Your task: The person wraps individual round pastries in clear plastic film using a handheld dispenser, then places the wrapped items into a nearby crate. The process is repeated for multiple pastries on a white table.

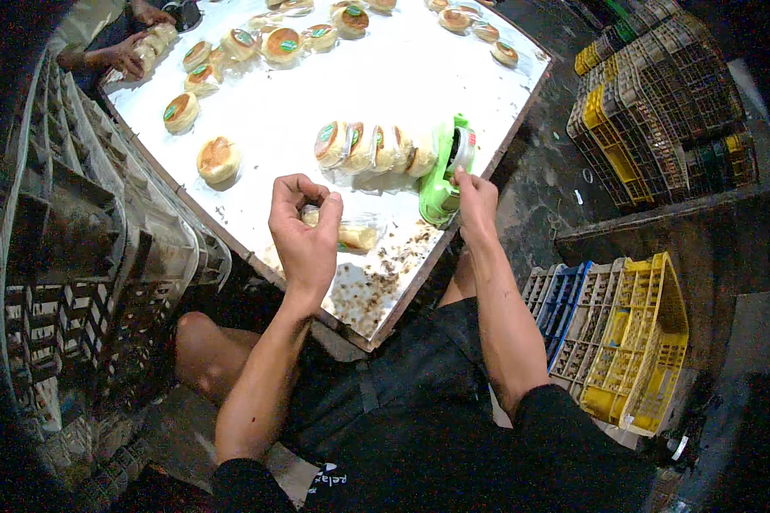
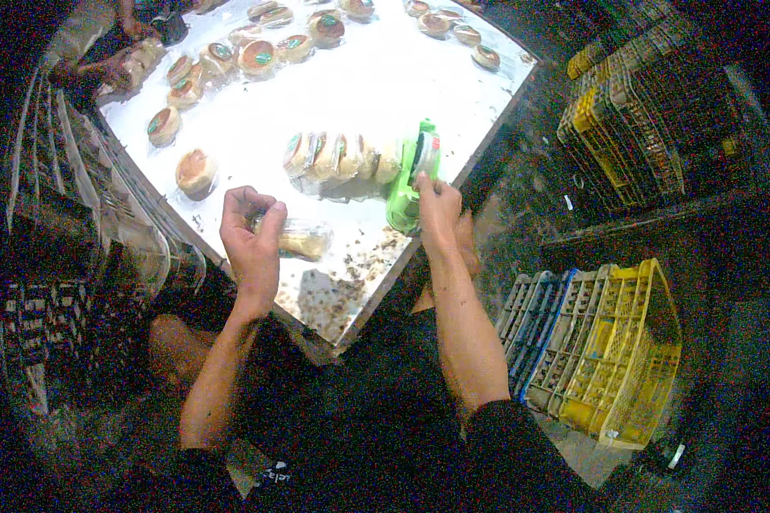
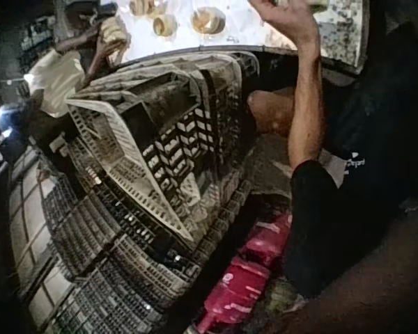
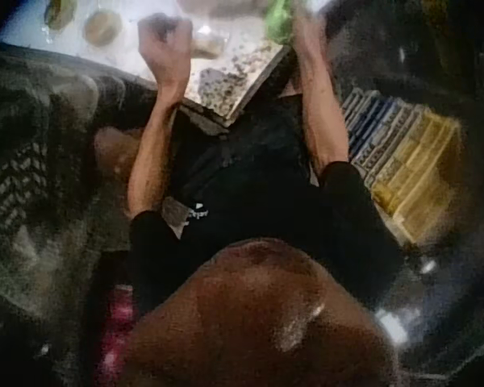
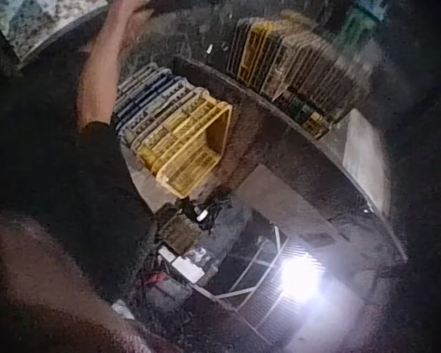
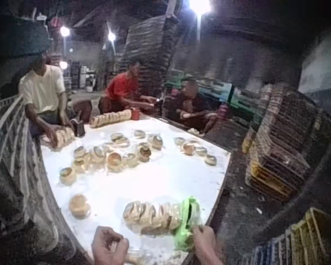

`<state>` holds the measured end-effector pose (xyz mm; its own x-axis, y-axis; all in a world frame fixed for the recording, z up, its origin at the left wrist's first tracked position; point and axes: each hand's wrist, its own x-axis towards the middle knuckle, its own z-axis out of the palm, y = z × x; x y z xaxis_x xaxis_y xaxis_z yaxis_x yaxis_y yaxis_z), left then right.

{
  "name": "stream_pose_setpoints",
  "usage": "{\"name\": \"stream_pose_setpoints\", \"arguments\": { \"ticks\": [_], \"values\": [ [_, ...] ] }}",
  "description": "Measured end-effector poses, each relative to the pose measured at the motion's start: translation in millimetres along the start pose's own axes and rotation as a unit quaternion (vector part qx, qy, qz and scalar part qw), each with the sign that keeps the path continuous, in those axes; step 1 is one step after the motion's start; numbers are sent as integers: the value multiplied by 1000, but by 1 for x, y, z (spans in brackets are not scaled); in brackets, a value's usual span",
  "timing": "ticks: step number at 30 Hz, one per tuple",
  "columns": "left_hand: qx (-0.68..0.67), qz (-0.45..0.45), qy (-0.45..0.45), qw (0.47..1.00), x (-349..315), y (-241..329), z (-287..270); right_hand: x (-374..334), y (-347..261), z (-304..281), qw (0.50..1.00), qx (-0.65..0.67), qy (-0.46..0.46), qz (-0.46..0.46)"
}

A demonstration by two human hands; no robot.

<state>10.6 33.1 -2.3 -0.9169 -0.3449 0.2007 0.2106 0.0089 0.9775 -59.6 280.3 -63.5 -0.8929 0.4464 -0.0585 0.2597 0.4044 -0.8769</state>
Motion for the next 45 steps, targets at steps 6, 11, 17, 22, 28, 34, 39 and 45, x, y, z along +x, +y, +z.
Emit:
{"name": "stream_pose_setpoints", "arguments": {
  "ticks": [6,11,17,22,28,34,39,45],
  "values": [
    [2,13,5,1000,3,0,3,-38,22,-21,990,-57,79,-98],
    [2,2,24,1000,6,-8,0,-87,-18,11,989,91,-111,43],
    [15,-5,43,999,8,-3,-1,-133,-104,60,951,216,-163,-146],
    [89,5,-65,994,-1,30,-16,-127,-95,48,891,314,-320,64],
    [-142,-117,23,983,40,11,-24,-102,-109,65,864,339,-356,109],
    [176,-29,69,981,95,-64,-24,-67,-111,101,952,207,-197,-108],
    [172,-160,-58,970,108,-91,-9,-65,-101,80,958,164,-177,-153],
    [99,-49,145,983,119,-47,-63,-73,-105,191,926,80,-300,-214]
  ]
}}
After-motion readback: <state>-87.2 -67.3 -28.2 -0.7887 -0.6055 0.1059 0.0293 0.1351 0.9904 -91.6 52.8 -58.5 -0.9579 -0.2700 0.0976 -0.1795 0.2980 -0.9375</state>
